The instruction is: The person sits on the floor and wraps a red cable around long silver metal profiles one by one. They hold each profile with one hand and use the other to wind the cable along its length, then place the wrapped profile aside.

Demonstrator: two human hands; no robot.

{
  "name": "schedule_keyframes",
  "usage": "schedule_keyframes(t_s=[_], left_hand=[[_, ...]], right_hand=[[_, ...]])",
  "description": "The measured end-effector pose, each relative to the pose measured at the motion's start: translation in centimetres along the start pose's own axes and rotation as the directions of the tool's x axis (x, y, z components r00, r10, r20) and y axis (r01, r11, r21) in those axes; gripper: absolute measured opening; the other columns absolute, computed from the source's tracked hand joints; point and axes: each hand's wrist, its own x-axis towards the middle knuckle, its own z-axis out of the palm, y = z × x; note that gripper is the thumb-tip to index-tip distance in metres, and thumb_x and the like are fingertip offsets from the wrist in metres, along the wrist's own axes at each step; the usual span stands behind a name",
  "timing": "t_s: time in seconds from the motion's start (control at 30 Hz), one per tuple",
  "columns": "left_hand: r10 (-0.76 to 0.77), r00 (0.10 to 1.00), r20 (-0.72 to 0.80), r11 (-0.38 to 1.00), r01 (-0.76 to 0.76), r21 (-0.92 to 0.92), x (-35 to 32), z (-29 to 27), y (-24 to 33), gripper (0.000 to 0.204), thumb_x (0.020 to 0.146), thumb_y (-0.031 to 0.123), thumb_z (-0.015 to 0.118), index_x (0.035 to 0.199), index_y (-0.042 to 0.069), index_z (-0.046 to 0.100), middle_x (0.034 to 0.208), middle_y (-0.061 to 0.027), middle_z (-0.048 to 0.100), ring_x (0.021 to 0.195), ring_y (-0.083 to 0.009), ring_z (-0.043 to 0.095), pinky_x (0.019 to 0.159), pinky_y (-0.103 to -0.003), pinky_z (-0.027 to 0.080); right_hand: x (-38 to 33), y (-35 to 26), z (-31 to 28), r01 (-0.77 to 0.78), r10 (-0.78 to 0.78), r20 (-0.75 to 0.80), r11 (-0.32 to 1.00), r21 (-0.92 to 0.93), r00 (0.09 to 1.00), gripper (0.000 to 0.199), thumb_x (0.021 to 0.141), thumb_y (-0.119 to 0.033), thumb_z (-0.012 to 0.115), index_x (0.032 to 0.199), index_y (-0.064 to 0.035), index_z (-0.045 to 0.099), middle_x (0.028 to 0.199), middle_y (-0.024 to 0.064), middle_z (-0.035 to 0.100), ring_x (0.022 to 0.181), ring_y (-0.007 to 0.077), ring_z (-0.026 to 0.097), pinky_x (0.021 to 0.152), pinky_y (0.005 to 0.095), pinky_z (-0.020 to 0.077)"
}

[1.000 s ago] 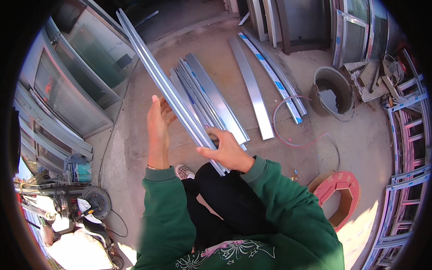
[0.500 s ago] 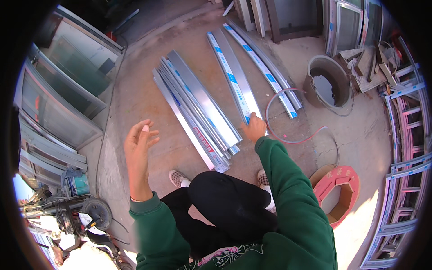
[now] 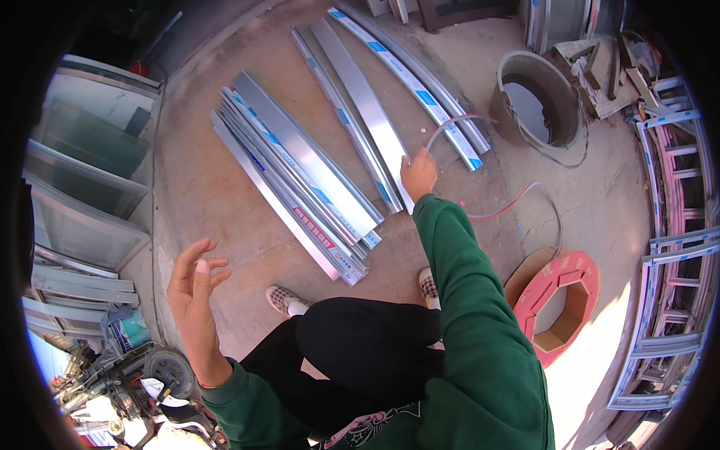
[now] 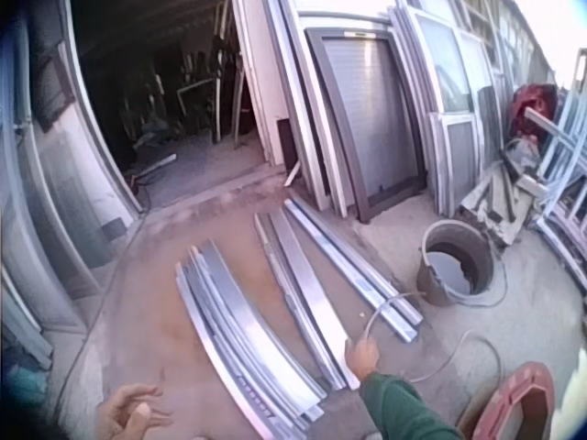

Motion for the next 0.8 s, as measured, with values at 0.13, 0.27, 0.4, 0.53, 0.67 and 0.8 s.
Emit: schedule_keyframes(t_s=[0.13, 0.27, 0.4, 0.53, 0.67, 0.8], left_hand=[[0.003, 1.0, -0.006, 1.0, -0.003, 0.024, -0.2, -0.2, 0.1, 0.031, 0.1, 0.016, 0.056, 0.123, -0.004, 0.06, 0.12, -0.0167, 0.064, 0.096, -0.0187, 0.066, 0.083, -0.032, 0.055], [-0.011, 1.0, -0.016, 0.997, 0.013, 0.08, 0.0, 0.0, 0.2, 0.032, 0.099, 0.016, 0.057, 0.123, -0.005, 0.06, 0.118, -0.0165, 0.065, 0.094, -0.0183, 0.067, 0.083, -0.032, 0.055], [-0.032, 0.999, -0.003, 0.996, 0.032, 0.078, 0.4, 0.5, 0.2, 0.032, 0.099, 0.015, 0.057, 0.123, -0.006, 0.059, 0.116, -0.0158, 0.065, 0.094, -0.0176, 0.066, 0.083, -0.031, 0.055], [-0.035, 0.999, 0.019, 0.996, 0.033, 0.088, 0.7, 0.8, 0.4, 0.033, 0.099, 0.02, 0.058, 0.122, -0.004, 0.06, 0.119, -0.017, 0.063, 0.094, -0.0187, 0.067, 0.081, -0.032, 0.056], [-0.01, 1.0, 0.023, 0.994, 0.007, 0.111, 0.8, 1.4, 0.4, 0.035, 0.099, 0.022, 0.059, 0.122, -0.004, 0.061, 0.118, -0.0178, 0.063, 0.092, -0.0191, 0.067, 0.079, -0.032, 0.057], [0.01, 0.998, 0.059, 0.994, -0.017, 0.112, 0.9, 2.0, 0.4, 0.035, 0.099, 0.021, 0.059, 0.122, -0.004, 0.061, 0.118, -0.0176, 0.064, 0.091, -0.0188, 0.067, 0.079, -0.032, 0.057]], right_hand=[[5.6, 3.1, -0.7, -0.399, 0.401, -0.052, 0.916, 0.05, 0.914, 0.053, 0.087, -0.04, 0.071, 0.111, 0.0038, 0.055, 0.107, 0.0265, 0.065, 0.103, 0.0442, 0.064, 0.088, 0.0525, 0.0507], [9.4, 5.7, -0.1, -0.511, 0.509, 0.048, 0.857, 0.07, 0.86, 0.067, 0.083, -0.051, 0.072, 0.115, 0.0061, 0.056, 0.11, 0.0304, 0.067, 0.104, 0.0464, 0.065, 0.092, 0.0504, 0.0505], [11.0, 7.6, 1.1, -0.401, 0.391, 0.092, 0.907, 0.13, 0.916, 0.047, 0.082, -0.036, 0.071, 0.108, 0.0017, 0.064, 0.102, 0.0261, 0.07, 0.1, 0.0431, 0.067, 0.089, 0.0501, 0.0521], [10.7, 7.0, 1.8, -0.246, 0.248, 0.008, 0.957, 0.157, 0.969, 0.019, 0.086, -0.017, 0.059, 0.096, -0.0014, 0.065, 0.094, 0.0238, 0.07, 0.094, 0.0426, 0.068, 0.082, 0.051, 0.0524], [9.0, 4.0, 2.2, -0.181, 0.177, 0.041, 0.976, 0.121, 0.983, 0.026, 0.087, -0.023, 0.064, 0.099, -0.0004, 0.061, 0.094, 0.0249, 0.07, 0.093, 0.0446, 0.067, 0.082, 0.0505, 0.052], [8.3, 3.9, 2.2, -0.407, 0.406, -0.028, 0.912, -0.05, 0.913, 0.053, 0.085, -0.039, 0.073, 0.109, 0.0041, 0.055, 0.096, 0.0267, 0.069, 0.093, 0.0437, 0.068, 0.081, 0.0497, 0.0538]])
